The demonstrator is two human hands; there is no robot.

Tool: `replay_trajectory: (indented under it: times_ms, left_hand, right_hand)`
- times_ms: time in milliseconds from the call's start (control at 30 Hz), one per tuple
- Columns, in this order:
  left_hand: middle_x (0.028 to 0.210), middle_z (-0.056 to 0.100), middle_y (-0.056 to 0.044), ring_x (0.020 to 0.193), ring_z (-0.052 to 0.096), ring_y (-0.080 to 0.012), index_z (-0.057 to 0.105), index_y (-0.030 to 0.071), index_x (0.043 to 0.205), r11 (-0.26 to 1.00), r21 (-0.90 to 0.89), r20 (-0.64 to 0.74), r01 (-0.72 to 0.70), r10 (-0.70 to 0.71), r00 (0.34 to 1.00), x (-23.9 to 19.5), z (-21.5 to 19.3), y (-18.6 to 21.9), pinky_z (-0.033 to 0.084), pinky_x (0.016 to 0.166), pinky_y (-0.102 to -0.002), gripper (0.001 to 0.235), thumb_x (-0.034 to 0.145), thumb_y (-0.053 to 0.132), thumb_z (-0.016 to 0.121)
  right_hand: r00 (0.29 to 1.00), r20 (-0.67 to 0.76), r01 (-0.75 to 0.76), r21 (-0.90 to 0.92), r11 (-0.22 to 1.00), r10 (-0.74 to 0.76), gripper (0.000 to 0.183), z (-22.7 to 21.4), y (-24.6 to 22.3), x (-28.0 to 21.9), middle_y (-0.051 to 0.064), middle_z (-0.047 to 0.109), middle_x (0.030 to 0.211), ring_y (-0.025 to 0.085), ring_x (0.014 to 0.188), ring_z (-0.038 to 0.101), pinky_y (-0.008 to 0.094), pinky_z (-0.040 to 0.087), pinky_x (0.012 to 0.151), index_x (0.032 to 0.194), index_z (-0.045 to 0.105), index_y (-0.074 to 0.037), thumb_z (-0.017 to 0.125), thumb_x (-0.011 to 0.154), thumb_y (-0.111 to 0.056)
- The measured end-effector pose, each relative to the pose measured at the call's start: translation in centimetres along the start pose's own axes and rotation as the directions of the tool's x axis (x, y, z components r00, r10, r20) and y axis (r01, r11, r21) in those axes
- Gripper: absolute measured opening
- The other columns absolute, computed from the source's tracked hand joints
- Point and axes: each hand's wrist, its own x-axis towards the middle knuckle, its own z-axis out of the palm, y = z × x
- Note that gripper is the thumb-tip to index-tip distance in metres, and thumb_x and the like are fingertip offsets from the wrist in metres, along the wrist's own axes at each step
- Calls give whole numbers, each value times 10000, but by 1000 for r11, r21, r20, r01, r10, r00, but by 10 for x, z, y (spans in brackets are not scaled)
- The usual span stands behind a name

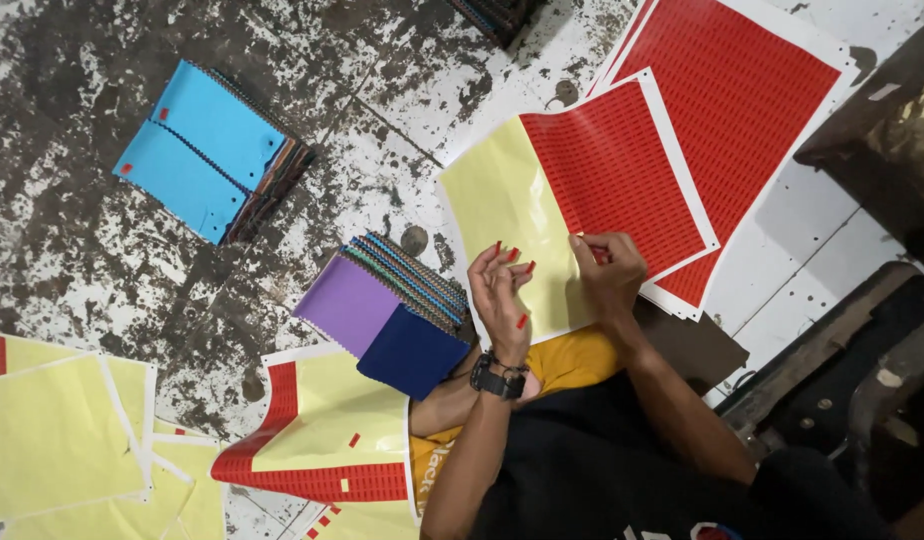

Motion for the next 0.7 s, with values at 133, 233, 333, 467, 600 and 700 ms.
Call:
replay_trajectory:
  times_ms: [133, 233, 333, 467, 600, 700]
  left_hand:
    - [1166, 613, -164, 909, 682, -169, 452, -11, 1370, 999, -46, -22, 12, -13, 1000, 10, 5, 12, 618, 795, -281, 415, 1029, 224, 471]
    - [1164, 615, -182, 917, 703, -223, 470, 18, 1378, 985, -145, -53, 97, -106, 993, 20, 4, 11, 642, 797, -333, 430, 1038, 281, 492]
    - [1186, 628, -171, 943, 711, -237, 486, 62, 1398, 953, -271, -38, 135, -151, 988, 29, 8, 14, 644, 817, -349, 460, 1047, 359, 469]
    - [1279, 613, -187, 1079, 686, -318, 498, 114, 1448, 878, -435, 116, 201, -167, 979, 34, 18, 27, 590, 943, -443, 556, 1052, 498, 429]
    - [1342, 566, -218, 1229, 599, -379, 460, 133, 1488, 897, -397, 192, 195, -127, 973, 37, 25, 28, 439, 1097, -538, 610, 1056, 553, 361]
    - [1366, 552, -220, 1272, 568, -389, 446, 138, 1490, 922, -348, 205, 167, -99, 974, 38, 29, 26, 403, 1123, -538, 584, 1075, 531, 328]
  right_hand:
    - [1000, 15, 19, 10, 1000, -20, 164, -10, -12, -1, 10, 678, 800, 172, 675, 632, 276, 522, 630, 881, 782, -123, 923, 849, -202]
    - [967, 254, -66, 207, 976, 11, 161, -27, -42, -2, 68, 668, 924, 174, 790, 657, 282, 536, 696, 939, 744, -72, 855, 916, -186]
    - [874, 484, -286, 432, 855, 47, 196, -37, -77, -5, 80, 592, 1037, 115, 905, 578, 270, 562, 815, 1003, 725, -19, 826, 901, -152]
    - [776, 625, -365, 552, 750, -82, 201, -40, -92, -10, 139, 623, 1065, 178, 977, 668, 332, 582, 846, 1023, 685, 45, 806, 883, -32]
    - [762, 622, -342, 625, 701, -183, 137, -45, -101, -11, 173, 621, 1096, 193, 950, 693, 346, 584, 834, 980, 682, 53, 775, 898, -6]
    - [770, 588, -279, 659, 699, -247, 138, -43, -110, -10, 148, 604, 1106, 165, 941, 683, 330, 577, 847, 947, 718, 48, 817, 858, 11]
